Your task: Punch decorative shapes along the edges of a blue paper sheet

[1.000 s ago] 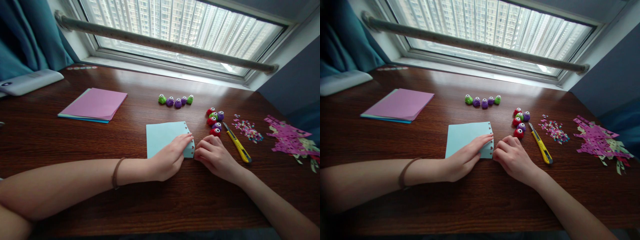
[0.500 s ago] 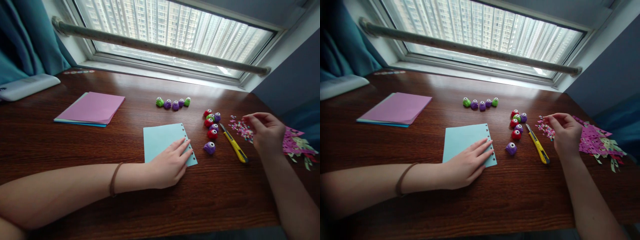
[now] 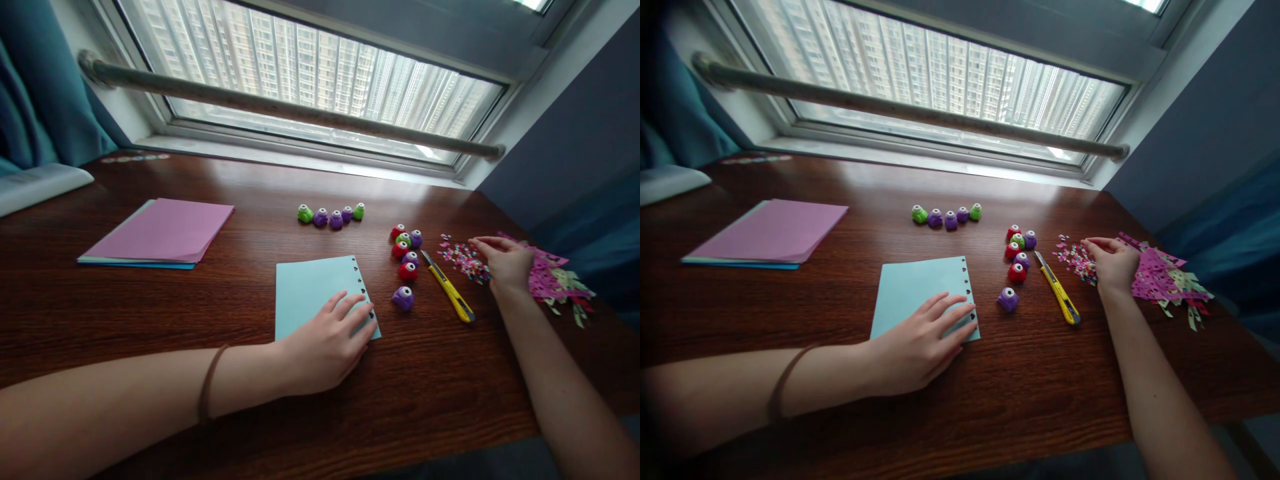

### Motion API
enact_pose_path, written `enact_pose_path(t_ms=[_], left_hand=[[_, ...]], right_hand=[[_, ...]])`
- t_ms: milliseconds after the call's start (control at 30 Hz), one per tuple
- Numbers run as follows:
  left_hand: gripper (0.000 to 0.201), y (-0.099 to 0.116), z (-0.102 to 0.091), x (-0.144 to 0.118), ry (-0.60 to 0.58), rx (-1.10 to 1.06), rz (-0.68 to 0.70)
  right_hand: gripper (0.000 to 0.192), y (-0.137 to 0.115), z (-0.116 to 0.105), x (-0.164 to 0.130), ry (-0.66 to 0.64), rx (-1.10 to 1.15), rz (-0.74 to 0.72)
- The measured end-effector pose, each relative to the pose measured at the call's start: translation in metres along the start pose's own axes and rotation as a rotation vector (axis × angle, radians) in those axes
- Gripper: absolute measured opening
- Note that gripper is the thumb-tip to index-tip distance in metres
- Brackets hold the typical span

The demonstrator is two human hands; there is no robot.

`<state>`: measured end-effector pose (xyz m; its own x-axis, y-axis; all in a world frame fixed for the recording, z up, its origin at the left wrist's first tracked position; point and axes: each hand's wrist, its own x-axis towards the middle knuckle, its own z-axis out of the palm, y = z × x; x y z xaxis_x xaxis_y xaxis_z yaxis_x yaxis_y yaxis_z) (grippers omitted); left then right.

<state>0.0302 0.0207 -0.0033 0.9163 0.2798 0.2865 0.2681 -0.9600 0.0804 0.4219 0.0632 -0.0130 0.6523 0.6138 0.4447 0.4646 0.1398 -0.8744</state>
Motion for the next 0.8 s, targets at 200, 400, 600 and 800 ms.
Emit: enact_pose_path(t_ms=[200, 400, 600, 800], left_hand=[[0.029, -0.001, 0.003, -0.001, 0.056, 0.061, 0.145], [0.029, 0.0, 0.003, 0.0, 0.07, 0.036, 0.141], [0.03, -0.001, 0.004, 0.0, 0.047, 0.04, 0.143], [0.03, 0.0, 0.003, 0.001, 0.054, 0.043, 0.137]], right_hand=[[0.018, 0.002, 0.001, 0.0, 0.037, -0.172, -0.055], [0.02, 0.0, -0.002, -0.002, 0.068, -0.377, -0.127], [0.024, 0.0, -0.003, -0.001, 0.098, -0.475, -0.21], [0.022, -0.01, 0.0, -0.006, 0.1, -0.515, -0.274]])
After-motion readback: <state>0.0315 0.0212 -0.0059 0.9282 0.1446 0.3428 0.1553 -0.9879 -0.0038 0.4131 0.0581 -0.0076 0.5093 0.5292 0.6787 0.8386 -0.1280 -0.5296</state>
